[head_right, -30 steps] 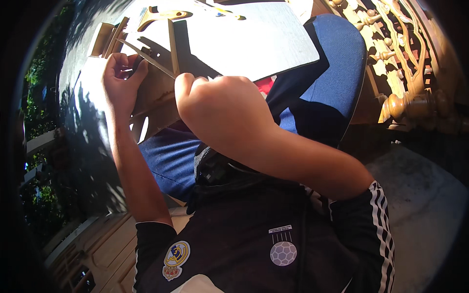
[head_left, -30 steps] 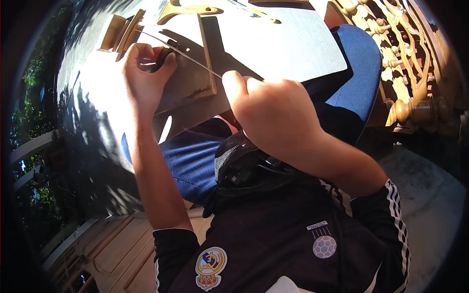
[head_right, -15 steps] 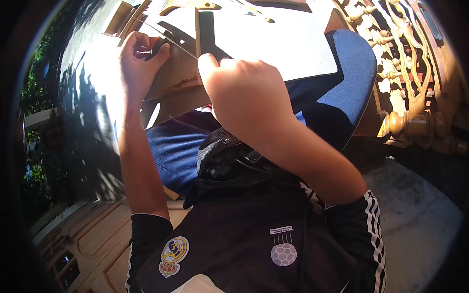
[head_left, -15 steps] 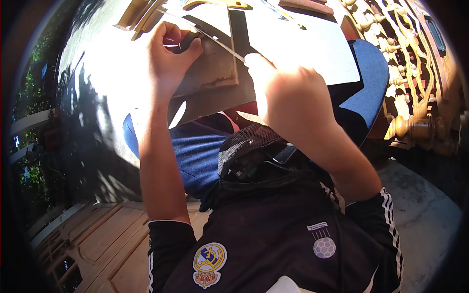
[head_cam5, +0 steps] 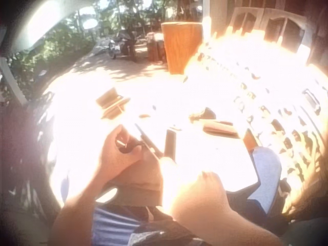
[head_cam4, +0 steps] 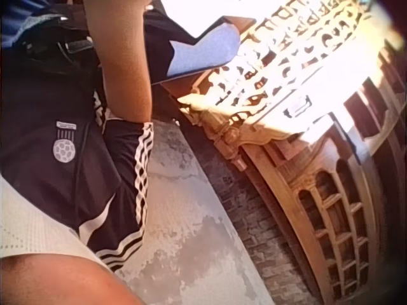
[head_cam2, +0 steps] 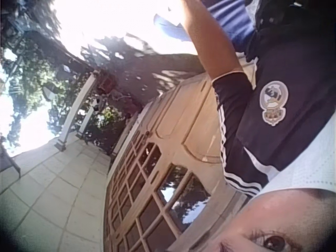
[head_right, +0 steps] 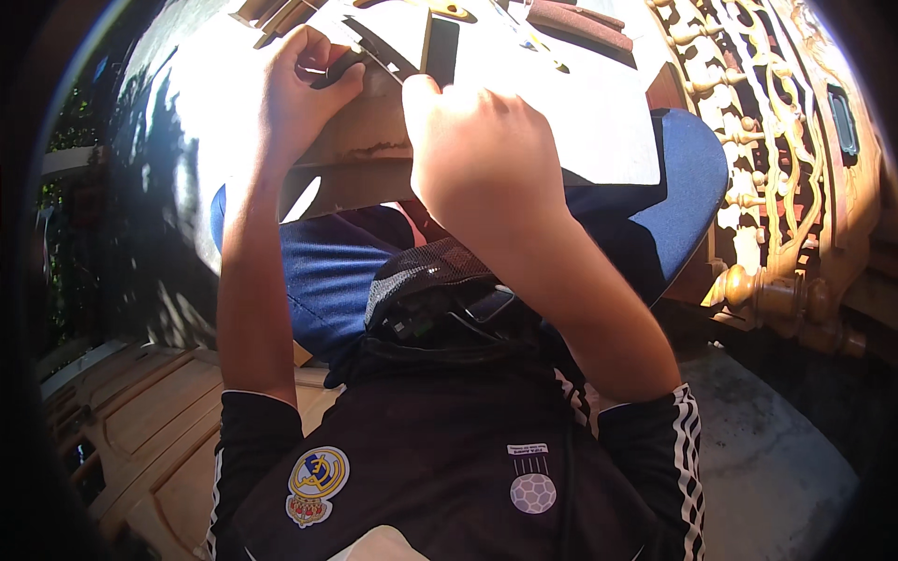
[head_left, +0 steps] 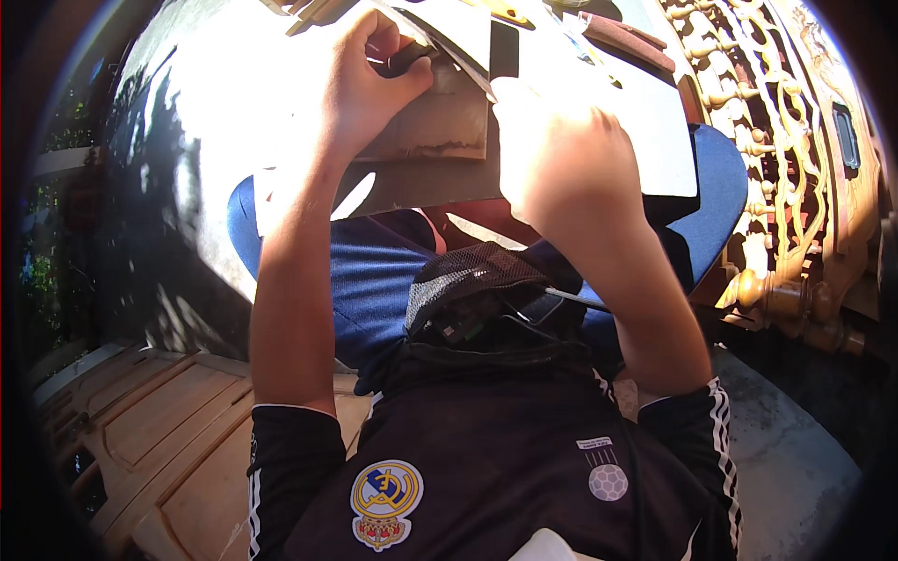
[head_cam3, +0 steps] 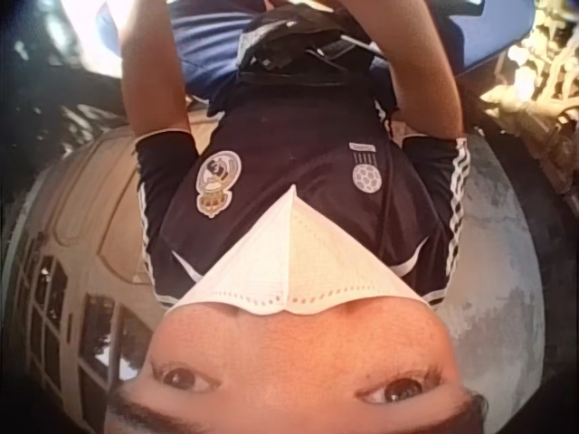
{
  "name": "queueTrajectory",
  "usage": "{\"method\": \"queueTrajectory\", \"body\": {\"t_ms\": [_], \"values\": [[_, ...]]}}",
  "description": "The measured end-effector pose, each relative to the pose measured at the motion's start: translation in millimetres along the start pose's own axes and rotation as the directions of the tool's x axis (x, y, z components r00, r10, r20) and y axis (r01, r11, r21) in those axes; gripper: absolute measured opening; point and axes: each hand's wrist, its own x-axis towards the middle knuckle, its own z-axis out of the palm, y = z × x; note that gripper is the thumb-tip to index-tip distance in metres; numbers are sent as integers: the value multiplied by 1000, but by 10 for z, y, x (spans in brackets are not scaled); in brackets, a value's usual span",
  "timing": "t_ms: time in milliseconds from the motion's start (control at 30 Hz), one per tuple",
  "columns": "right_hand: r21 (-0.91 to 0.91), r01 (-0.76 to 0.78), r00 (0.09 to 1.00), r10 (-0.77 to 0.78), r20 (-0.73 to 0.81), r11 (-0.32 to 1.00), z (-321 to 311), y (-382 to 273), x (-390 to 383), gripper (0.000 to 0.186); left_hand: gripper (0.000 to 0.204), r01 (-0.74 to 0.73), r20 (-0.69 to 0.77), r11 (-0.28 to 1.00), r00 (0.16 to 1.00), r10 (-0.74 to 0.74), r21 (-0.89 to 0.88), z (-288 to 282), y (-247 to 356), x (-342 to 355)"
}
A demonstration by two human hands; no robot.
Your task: Cutting a small piece of wood using a hand saw.
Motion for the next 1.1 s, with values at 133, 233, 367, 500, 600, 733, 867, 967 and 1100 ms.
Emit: {"method": "queueTrajectory", "body": {"t_ms": [133, 233, 367, 500, 600, 733, 867, 967, 1100], "values": [[1, -36, 999, 36, 22, 999, -197, -26, -504, 32, 33, -10, -4, 1000, 1000, 9, -20, 50, -174, 50], [135, -104, 992, 111, -52, 985, -414, -33, -1069, 23, 30, 83, -96, 973, 990, -106, -216, 159, -133, -18], [123, -99, 995, 100, 0, 987, -461, -64, -884, 18, 34, 23, -34, 997, 999, -26, -78, 57, -129, -7], [-100, -2, 995, 12, 103, 995, -103, -46, -114, 19, 37, -2, -4, 992, 1000, 2, 126, 6, -46, -17], [52, -23, 999, 25, -25, 998, 138, 11, 127, 20, 36, 7, -20, 989, 1000, -4, 147, -16, -9, -10], [94, -52, 998, 56, -38, 994, -61, 11, -526, 33, 35, -38, -56, 995, 997, 43, 94, -8, -100, 7], [146, -93, 995, 98, -26, 985, -463, -24, -1149, 25, 33, -64, -78, 986, 994, 77, 155, -41, 172, -25], [116, -95, 995, 91, 36, 989, -470, -89, -950, 26, 33, -89, -104, 972, 988, 114, 218, -35, 11, -38], [64, -53, 997, 49, 59, 997, -12, -19, -173, 32, 32, -79, -42, 971, 995, 91, 225, -14, -22, -19]]}}
